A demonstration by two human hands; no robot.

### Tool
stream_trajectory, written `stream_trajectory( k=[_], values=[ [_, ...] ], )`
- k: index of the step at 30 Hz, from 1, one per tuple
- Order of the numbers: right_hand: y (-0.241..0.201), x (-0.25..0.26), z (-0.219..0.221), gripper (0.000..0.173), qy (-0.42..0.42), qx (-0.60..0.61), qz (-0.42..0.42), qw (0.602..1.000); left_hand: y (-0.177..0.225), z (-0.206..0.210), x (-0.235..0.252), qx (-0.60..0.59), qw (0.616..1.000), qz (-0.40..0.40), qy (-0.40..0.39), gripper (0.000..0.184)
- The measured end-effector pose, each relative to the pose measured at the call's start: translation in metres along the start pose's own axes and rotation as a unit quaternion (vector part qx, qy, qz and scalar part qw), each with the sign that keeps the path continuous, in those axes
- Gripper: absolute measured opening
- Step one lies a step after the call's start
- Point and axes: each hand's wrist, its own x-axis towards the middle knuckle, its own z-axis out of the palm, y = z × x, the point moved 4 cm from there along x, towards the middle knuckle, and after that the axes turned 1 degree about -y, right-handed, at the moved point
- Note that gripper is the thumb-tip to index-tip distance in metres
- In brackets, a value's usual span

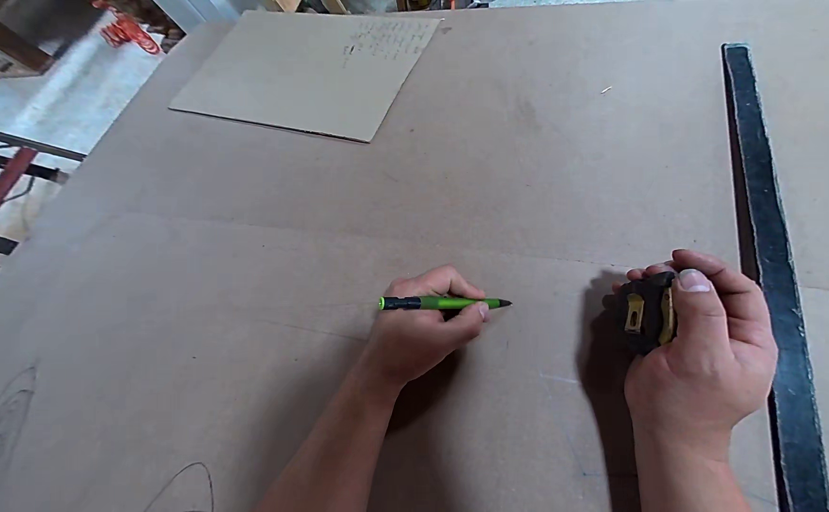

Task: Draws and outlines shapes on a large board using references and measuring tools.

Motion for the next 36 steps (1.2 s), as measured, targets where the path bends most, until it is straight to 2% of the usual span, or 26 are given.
stream_trajectory(
  k=[4,11,18,23,25,30,32,36],
  values=[
    [0.0,0.0,0.0,0.025,-0.006,0.004,-0.001,1.0,0.0,0.0,0.0,-0.021,0.999,0.004,-0.034,0.003],
    [0.0,0.0,0.0,0.025,-0.003,-0.001,-0.004,1.0,0.001,0.002,0.0,-0.006,1.0,0.008,-0.026,0.003],
    [0.001,0.001,0.0,0.026,-0.004,0.005,-0.006,1.0,-0.002,-0.001,0.0,0.031,0.994,-0.019,0.103,0.003],
    [0.001,0.001,0.0,0.025,-0.003,0.002,-0.006,1.0,-0.001,0.0,0.0,0.033,0.998,-0.002,0.052,0.002],
    [0.002,0.001,0.0,0.025,-0.005,0.0,-0.009,1.0,-0.001,0.0,0.001,0.037,0.997,-0.009,0.064,0.003],
    [0.003,0.002,0.0,0.025,-0.002,-0.002,-0.015,1.0,-0.011,-0.005,0.003,0.012,0.978,-0.022,0.205,0.002],
    [0.003,0.002,0.0,0.025,-0.003,-0.003,-0.014,1.0,-0.013,-0.006,0.003,0.0,0.971,-0.027,0.237,0.003],
    [0.002,0.002,0.0,0.025,-0.006,0.001,-0.015,1.0,-0.009,-0.004,0.0,0.012,0.978,-0.027,0.207,0.002]
  ],
)
